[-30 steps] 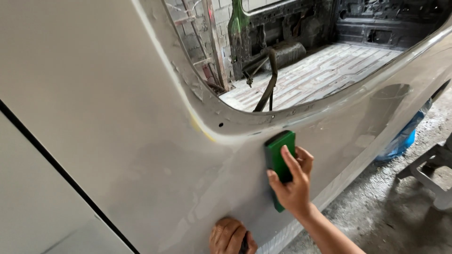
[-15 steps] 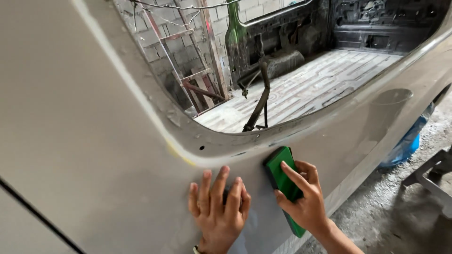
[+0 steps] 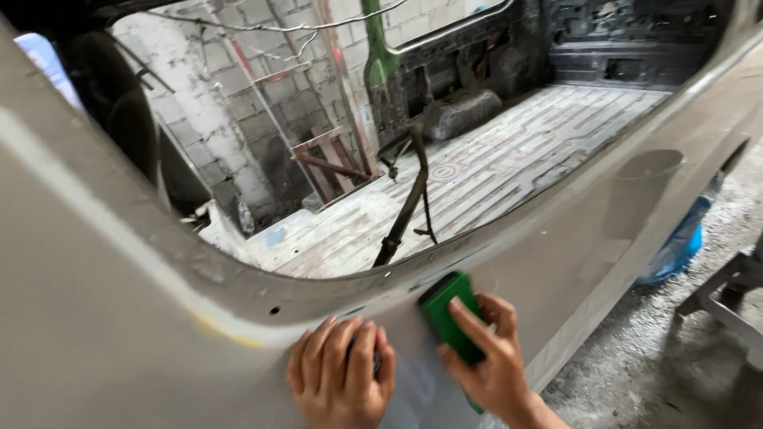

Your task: The person uses a green sanding block to sand the exterior surface of a car door. They repeatedly dip a yellow cloth into a bucket of water and wipe the sanded area to clean it. The person moves along the side of the vehicle, sanding and wiping different sections of the door panel.

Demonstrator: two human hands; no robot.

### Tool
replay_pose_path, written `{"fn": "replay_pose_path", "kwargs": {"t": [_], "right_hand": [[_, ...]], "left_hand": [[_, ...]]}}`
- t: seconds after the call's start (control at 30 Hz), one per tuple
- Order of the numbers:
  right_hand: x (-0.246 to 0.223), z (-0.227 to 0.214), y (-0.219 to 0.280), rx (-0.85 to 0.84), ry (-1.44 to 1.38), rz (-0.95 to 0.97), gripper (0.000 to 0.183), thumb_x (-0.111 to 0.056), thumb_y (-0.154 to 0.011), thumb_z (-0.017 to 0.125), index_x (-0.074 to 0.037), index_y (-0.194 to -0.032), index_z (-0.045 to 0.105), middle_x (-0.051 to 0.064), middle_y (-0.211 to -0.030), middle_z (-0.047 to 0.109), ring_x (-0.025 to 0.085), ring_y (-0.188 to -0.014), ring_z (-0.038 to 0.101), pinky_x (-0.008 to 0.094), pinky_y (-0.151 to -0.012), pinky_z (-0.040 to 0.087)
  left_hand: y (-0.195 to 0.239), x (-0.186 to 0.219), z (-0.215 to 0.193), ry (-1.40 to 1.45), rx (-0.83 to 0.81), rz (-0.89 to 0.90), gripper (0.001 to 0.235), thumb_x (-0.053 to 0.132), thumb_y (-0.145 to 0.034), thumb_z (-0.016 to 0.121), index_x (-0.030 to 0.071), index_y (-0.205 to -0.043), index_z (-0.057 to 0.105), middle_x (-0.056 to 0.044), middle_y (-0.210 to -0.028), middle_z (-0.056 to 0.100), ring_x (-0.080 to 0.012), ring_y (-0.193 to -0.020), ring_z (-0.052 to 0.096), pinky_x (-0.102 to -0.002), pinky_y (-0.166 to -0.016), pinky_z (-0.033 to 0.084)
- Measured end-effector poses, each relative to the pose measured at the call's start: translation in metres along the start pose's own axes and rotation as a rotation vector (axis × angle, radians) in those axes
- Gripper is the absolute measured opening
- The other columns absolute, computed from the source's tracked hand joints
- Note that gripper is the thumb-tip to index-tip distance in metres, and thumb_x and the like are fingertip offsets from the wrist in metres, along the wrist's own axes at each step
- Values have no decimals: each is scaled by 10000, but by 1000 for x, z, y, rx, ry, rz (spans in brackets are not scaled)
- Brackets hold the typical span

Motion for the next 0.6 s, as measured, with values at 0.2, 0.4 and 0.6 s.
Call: {"fn": "replay_pose_path", "kwargs": {"t": [0.2, 0.4, 0.6], "right_hand": [[8, -17, -15, 182, 118, 256, 715, -55, -745, 816, -66, -1425, 595, 172, -1292, 532, 341, -1167, 534, 436, -989, 472], [25, -12, -10, 137, 80, 54, 713, -40, -734, 795, -73, -1413, 581, 190, -1299, 492, 320, -1178, 537, 408, -997, 475], [0, -13, -20, 203, 138, 182, 721, -2, -783, 739, -98, -1474, 560, 195, -1341, 482, 339, -1221, 521, 403, -990, 490]], "left_hand": [[3, 11, 13, 33, 0, 19, 56, 164, -910, 725, 114, -901, 702, -59, -949, 712, -289, -969, 711, -433, -951, 530], [-7, 38, 40, 177, -109, 135, 95, 161, -902, 672, 90, -960, 696, -66, -996, 711, -277, -1014, 691, -434, -951, 539], [-5, 50, 53, 238, -163, 138, 88, 147, -958, 672, 96, -1029, 664, -62, -1086, 699, -265, -1108, 676, -428, -1030, 533]]}}
Point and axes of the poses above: each hand's wrist, its own y-axis away from the middle knuckle, its own z-axis out of the palm, x = y × z, the point moved 2 cm from there along -y, towards the middle knuckle
